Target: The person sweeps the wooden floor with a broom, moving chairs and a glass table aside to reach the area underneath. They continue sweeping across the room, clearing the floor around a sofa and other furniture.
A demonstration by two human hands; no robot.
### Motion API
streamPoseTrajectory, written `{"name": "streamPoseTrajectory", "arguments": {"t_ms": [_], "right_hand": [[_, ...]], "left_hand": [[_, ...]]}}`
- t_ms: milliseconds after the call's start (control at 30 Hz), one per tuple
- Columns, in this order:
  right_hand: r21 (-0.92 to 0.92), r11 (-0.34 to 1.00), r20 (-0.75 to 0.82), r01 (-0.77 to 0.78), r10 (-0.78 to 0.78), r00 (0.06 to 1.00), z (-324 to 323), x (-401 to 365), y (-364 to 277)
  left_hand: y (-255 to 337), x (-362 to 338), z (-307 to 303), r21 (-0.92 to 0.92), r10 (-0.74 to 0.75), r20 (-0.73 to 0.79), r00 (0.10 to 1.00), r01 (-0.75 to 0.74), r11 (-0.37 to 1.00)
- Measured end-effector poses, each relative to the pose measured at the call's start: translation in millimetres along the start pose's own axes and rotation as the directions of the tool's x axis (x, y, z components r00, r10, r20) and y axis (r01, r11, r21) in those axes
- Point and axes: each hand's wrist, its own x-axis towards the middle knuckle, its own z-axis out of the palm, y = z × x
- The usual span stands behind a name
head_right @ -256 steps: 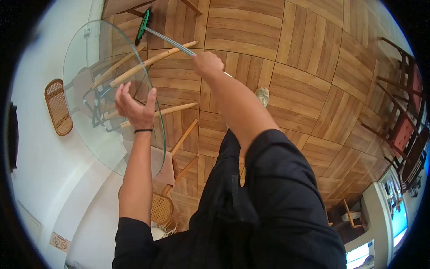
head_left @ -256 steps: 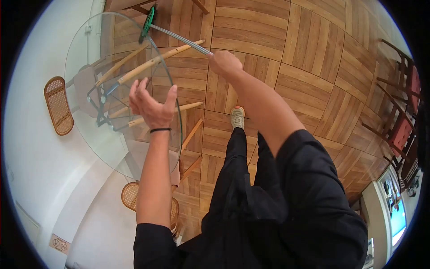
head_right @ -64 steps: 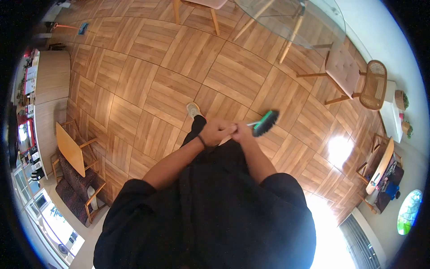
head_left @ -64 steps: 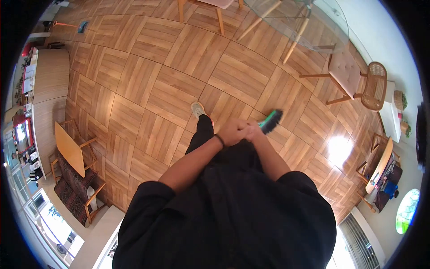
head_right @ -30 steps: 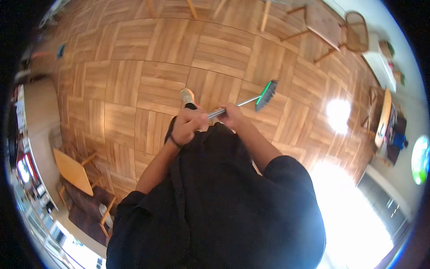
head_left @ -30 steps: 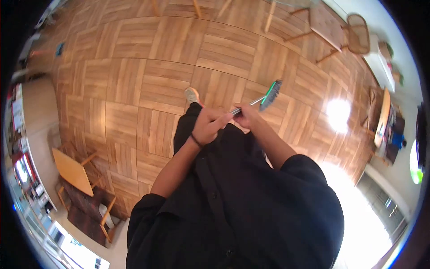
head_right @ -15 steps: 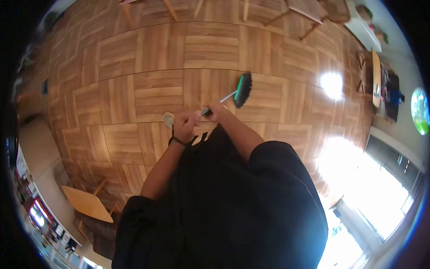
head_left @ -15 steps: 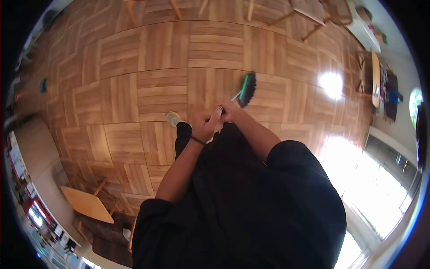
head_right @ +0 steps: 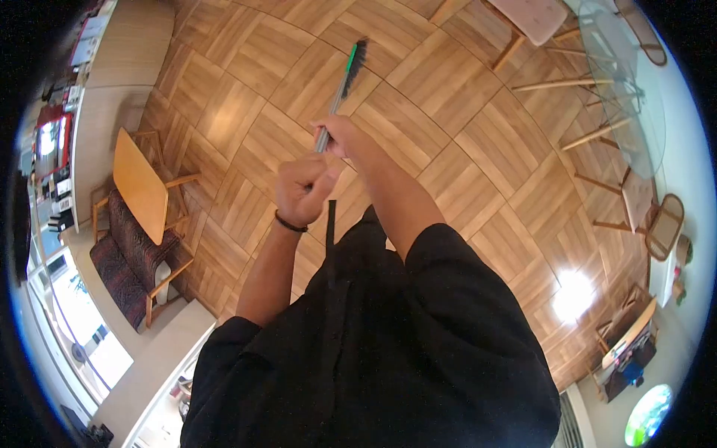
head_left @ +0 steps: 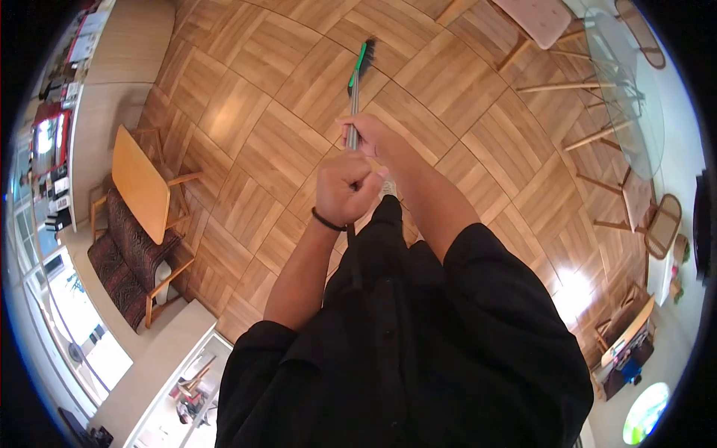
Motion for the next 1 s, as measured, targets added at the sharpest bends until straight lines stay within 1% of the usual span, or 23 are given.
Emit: {"name": "streamPoseTrajectory", "arguments": {"t_ms": [100,167,233,300,367,467,567,667,700,767,800,867,900,1000], "right_hand": [[-0.023,0.999,0.017,0.029,-0.029,0.999,48.2,-20.4,7.2],[-0.022,0.998,-0.018,0.059,-0.059,0.998,52.4,-37.0,23.6],[0.008,0.996,-0.067,0.09,-0.089,0.994,39.1,-66.9,40.8],[0.071,0.99,-0.135,0.122,-0.112,0.985,11.7,-103.8,59.9],[0.138,0.973,-0.221,0.185,-0.152,0.963,-40.4,-130.3,85.3],[0.22,0.94,-0.349,0.261,-0.174,0.921,-136.7,-175.0,130.3],[0.307,0.888,-0.481,0.343,-0.166,0.861,-216.4,-254.8,170.1],[0.379,0.816,-0.628,0.436,-0.119,0.769,-304.0,-315.0,224.1],[0.399,0.792,-0.672,0.462,-0.091,0.735,-334.8,-329.4,244.4],[0.42,0.759,-0.719,0.498,-0.056,0.693,-381.5,-363.2,280.9],[0.427,0.746,-0.737,0.511,-0.041,0.675,-397.6,-376.7,294.7],[0.49,0.67,-0.748,0.557,-0.004,0.664,-414.2,-390.3,312.0],[0.516,0.636,-0.75,0.573,0.013,0.661,-419.0,-390.9,318.0],[0.536,0.59,-0.702,0.604,-0.086,0.707,-446.4,-365.8,334.5]], "left_hand": [[25.9,-4.4,-35.0,-0.097,0.05,-0.086,0.995,-0.058,0.994],[40.7,-17.2,-43.9,-0.165,0.062,-0.114,0.992,-0.08,0.983],[52.4,-34.2,-34.8,-0.336,0.044,-0.127,0.991,-0.085,0.938],[58.4,-49.5,-13.7,-0.492,0.024,-0.1,0.995,-0.07,0.868],[59.4,-68.4,19.2,-0.627,-0.002,-0.035,0.999,-0.021,0.779],[55.2,-101.2,87.2,-0.698,-0.092,0.133,0.987,0.159,0.698],[51.4,-143.1,167.7,-0.717,-0.138,0.279,0.95,0.302,0.628],[49.4,-192.3,248.8,-0.687,-0.195,0.485,0.853,0.509,0.518],[53.8,-206.9,272.9,-0.602,-0.173,0.534,0.828,0.516,0.609],[62.1,-232.2,313.9,-0.422,-0.136,0.615,0.777,0.47,0.775],[65.3,-241.2,331.2,-0.433,-0.131,0.668,0.732,0.526,0.732],[64.2,-253.4,353.5,-0.439,-0.12,0.754,0.646,0.631,0.639],[60.1,-256.7,360.1,-0.439,-0.113,0.758,0.643,0.63,0.64],[49.9,-251.4,367.3,-0.446,-0.116,0.745,0.656,0.62,0.645]]}}
